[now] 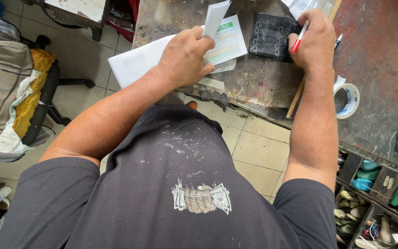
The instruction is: Filling out a repair receipt and handling shoes and bags at a service counter
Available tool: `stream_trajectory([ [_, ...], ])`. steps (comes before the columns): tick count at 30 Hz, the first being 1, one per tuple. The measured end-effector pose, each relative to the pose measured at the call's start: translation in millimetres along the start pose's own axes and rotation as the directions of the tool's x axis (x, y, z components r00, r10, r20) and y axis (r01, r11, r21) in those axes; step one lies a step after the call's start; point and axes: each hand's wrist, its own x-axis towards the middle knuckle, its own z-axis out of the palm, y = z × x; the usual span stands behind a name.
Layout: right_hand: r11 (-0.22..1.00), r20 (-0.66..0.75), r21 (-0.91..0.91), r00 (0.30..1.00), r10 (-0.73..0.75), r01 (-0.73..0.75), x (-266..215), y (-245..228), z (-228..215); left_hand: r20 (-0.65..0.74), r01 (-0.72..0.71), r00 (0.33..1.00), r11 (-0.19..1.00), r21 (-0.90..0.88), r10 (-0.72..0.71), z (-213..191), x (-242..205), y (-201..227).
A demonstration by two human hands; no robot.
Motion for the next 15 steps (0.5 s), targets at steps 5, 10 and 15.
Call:
stream_trajectory([
  [5,0.999,0.025,-0.042,1.000,-0.008,0.009,1.1,0.0,-4.0,0.008,0.023,1.000,1.000,-0.006,-0.023,-0.2,0.0,1.5],
  [10,0.995,0.143,-0.083,0.987,0.067,-0.055,3.2,2.2,-12.3,0.003,0.024,1.000,0.999,0.022,-0.024,0.1,0.1,3.2],
  [15,0.993,0.190,0.076,0.979,0.073,-0.088,6.3,15.8,-19.1,-0.024,0.047,0.999,0.999,-0.001,-0.047,-1.6,-1.6,6.6],
])
